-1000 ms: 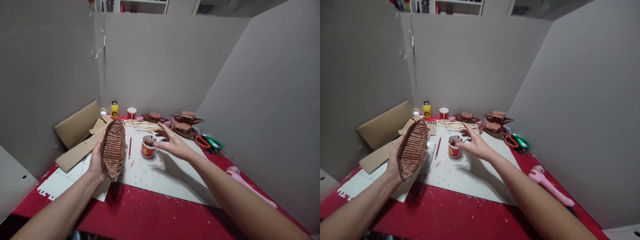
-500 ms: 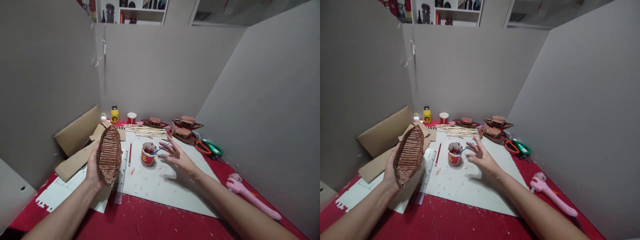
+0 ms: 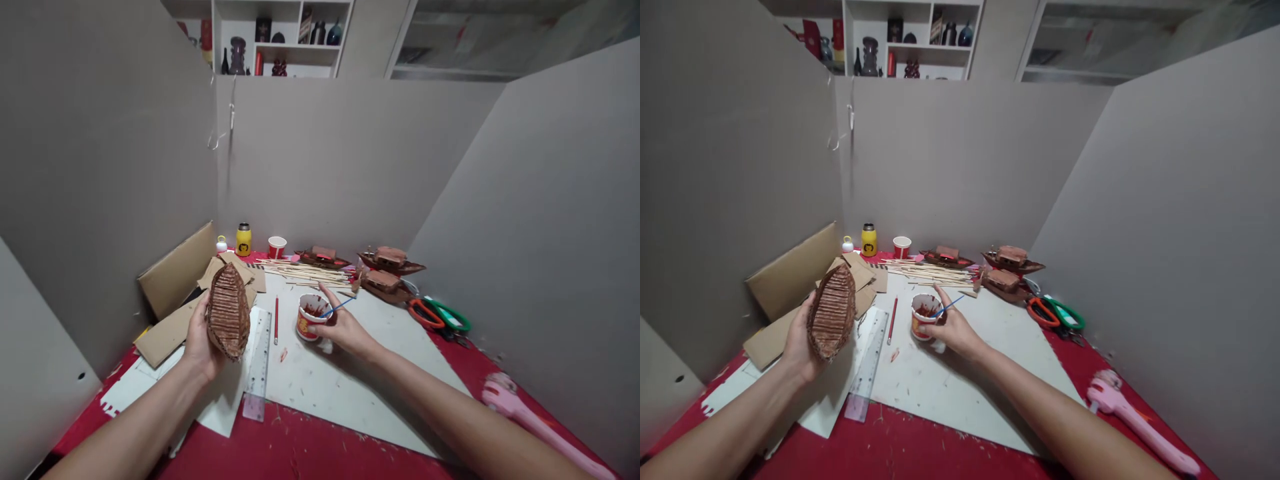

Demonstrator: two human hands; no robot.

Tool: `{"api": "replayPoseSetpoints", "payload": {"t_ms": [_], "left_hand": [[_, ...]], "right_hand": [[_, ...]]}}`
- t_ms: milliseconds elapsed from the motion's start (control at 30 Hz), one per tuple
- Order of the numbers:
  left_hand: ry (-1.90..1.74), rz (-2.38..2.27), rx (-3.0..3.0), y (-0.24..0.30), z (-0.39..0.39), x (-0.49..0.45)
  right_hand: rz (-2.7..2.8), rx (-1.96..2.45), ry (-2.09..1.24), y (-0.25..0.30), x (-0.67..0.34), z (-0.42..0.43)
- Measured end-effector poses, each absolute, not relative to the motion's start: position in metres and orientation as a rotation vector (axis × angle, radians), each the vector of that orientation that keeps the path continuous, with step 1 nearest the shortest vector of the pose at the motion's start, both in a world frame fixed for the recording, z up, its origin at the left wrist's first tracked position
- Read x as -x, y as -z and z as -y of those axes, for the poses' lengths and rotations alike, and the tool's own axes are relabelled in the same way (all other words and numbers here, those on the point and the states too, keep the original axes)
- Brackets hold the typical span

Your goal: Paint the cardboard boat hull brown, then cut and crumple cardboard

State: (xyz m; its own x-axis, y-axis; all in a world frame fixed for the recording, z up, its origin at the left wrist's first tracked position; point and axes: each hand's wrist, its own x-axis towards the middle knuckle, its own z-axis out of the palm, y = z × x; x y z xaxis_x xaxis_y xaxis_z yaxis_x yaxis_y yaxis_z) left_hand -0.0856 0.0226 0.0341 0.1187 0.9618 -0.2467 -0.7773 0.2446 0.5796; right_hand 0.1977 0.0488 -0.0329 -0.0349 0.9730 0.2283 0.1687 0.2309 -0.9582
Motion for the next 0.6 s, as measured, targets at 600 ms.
{"api": "replayPoseSetpoints", "payload": {"t_ms": [600], "left_hand": [[-1.291, -0.627, -0.243, 0.0, -0.057, 0.092]], "right_hand": [[1.405, 1.419, -0.306, 0.002, -0.082, -0.307]]}}
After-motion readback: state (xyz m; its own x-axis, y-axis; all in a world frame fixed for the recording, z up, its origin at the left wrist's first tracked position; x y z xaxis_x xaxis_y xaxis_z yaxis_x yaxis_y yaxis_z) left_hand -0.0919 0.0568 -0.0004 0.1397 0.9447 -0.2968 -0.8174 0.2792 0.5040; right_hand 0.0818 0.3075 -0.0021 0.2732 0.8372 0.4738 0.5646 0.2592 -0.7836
